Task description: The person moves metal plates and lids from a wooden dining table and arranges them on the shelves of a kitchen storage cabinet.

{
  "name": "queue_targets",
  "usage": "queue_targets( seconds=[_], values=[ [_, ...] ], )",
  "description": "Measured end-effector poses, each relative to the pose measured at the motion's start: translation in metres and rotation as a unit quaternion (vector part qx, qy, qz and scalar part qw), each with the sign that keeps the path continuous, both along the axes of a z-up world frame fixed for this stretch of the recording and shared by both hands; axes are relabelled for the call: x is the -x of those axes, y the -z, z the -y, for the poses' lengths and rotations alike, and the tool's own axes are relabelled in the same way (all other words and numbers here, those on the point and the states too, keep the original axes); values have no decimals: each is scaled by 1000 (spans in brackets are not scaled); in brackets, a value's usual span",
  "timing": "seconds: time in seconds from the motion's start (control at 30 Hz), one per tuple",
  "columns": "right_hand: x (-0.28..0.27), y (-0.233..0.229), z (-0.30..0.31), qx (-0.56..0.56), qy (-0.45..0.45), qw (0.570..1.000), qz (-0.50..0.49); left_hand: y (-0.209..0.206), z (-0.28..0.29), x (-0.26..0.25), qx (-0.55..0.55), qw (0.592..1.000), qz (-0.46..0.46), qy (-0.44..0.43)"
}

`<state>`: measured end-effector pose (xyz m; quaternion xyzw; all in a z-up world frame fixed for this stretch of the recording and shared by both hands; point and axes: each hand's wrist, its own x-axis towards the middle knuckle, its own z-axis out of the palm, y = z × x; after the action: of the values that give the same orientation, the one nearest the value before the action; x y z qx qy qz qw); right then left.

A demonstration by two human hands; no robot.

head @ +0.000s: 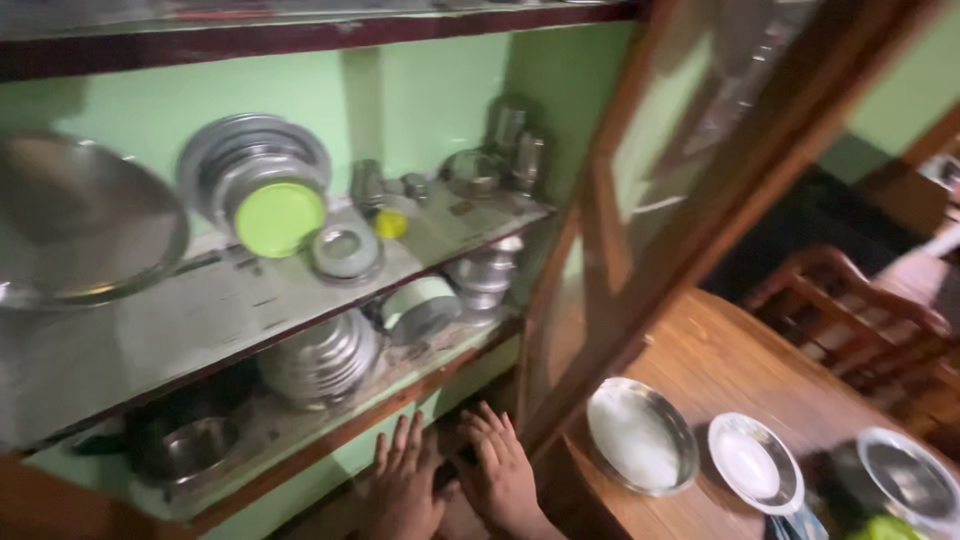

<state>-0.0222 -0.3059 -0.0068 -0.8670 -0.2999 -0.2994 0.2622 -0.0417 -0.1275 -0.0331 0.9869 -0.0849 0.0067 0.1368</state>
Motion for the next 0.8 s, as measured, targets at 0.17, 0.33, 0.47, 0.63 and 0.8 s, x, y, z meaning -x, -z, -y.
queue_targets(
  seconds=[0.17,0.33,0.47,0.63,0.8],
  values=[
    [32,42,80,2,10,1000,-14,42,59,-2,76,982,30,171],
    [52,103,144,40,160,986,-6,58,122,-3,57,966,-58,246],
    [64,128,181,12,237,970,-52,62,166,-7,77,953,-118,269],
    [69,156,222,-4,394,907,-147,70,207,-24,48,947,-103,300],
    [72,157,250,-202,494,817,-219,102,241,-51,142,951,-92,258]
  ],
)
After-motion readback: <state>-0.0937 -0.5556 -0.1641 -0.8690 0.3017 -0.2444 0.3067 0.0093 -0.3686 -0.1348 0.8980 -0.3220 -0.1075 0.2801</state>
